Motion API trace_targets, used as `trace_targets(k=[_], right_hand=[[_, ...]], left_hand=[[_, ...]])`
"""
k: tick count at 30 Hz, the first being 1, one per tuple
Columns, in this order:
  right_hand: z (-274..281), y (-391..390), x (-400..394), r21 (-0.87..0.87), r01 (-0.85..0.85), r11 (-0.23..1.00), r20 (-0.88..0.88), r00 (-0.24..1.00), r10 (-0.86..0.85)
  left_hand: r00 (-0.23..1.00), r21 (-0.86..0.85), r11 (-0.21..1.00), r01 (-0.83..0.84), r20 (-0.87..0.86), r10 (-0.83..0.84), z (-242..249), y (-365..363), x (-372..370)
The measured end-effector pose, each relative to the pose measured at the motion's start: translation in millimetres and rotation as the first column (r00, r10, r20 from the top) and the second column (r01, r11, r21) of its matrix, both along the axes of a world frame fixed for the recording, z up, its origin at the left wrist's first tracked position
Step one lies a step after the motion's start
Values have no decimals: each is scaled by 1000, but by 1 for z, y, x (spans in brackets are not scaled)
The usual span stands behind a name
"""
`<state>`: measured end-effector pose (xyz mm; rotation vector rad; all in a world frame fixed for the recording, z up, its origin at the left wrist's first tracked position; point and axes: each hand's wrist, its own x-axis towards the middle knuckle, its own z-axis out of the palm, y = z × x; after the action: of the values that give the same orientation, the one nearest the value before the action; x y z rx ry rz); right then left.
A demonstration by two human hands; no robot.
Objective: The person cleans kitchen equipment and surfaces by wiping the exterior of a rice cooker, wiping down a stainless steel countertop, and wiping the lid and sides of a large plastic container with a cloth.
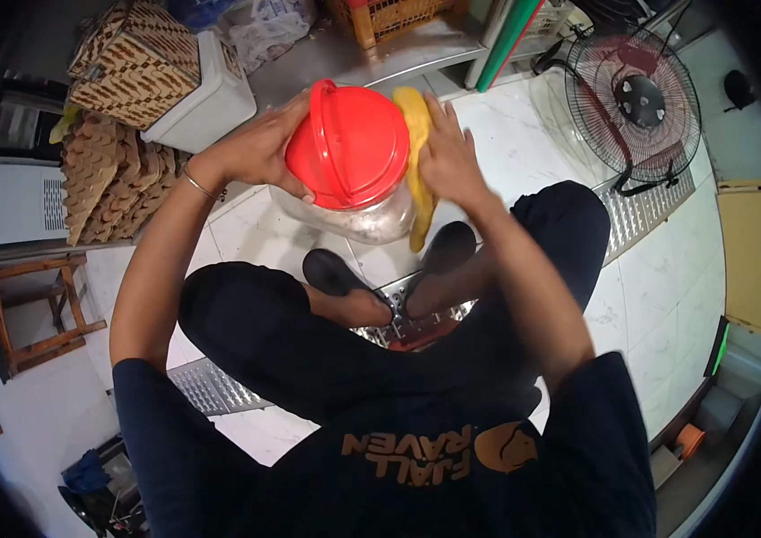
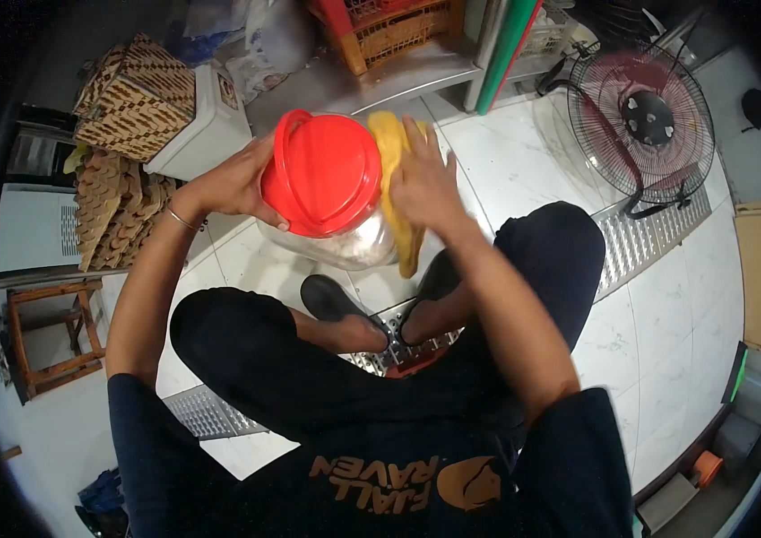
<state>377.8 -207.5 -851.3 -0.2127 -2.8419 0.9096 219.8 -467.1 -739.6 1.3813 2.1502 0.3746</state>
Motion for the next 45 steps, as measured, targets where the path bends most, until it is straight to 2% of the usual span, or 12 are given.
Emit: trace_targets(k=[4, 7, 13, 21, 24, 25, 28, 33, 36, 40, 43, 45], right_hand=[[-14, 24, -59, -191, -81, 978, -56, 996, 72], [19, 20, -74, -607, 7, 795, 292, 932, 214], [-31, -58, 10, -311, 275, 910, -425, 816, -391], [-34, -163, 109, -298, 128, 946, -230, 952, -201], [-31, -151, 106, -299, 95, 949, -291, 939, -186], [-29, -148, 104, -304, 80, 949, -318, 931, -180], [-46, -153, 107, -323, 80, 943, -240, 957, -163], [-30, -139, 105, -330, 62, 942, -186, 974, -129], [-25, -130, 103, -284, 80, 955, -234, 961, -150], [-23, -134, 93, -248, 104, 963, -280, 944, -174], [-18, -129, 97, -182, 114, 977, -268, 950, -160], [-12, -116, 88, -112, 157, 981, -280, 942, -183]], left_hand=[[984, 15, 998, 57, -168, -54, -12, -2, -4], [984, -15, 999, 50, -169, -52, -9, 4, -7], [978, 87, 995, -55, 206, 36, -6, 1, 0], [980, -69, 996, -47, -198, 33, 7, -2, 12], [721, 367, 842, -395, 692, 37, 22, -7, 7], [724, 367, 844, -392, 689, 37, 22, -3, 10], [802, 341, 750, -567, 435, 409, 39, 24, 53], [887, 280, 842, -462, 142, 439, 13, -8, 36], [834, -311, 804, -507, -414, 365, 7, -31, 28], [642, 395, 607, -689, -55, 765, -16, 2, 18], [477, 348, 465, -814, -55, 877, -18, 70, 27], [558, 163, 601, -782, -246, 792, -16, 91, 37]])
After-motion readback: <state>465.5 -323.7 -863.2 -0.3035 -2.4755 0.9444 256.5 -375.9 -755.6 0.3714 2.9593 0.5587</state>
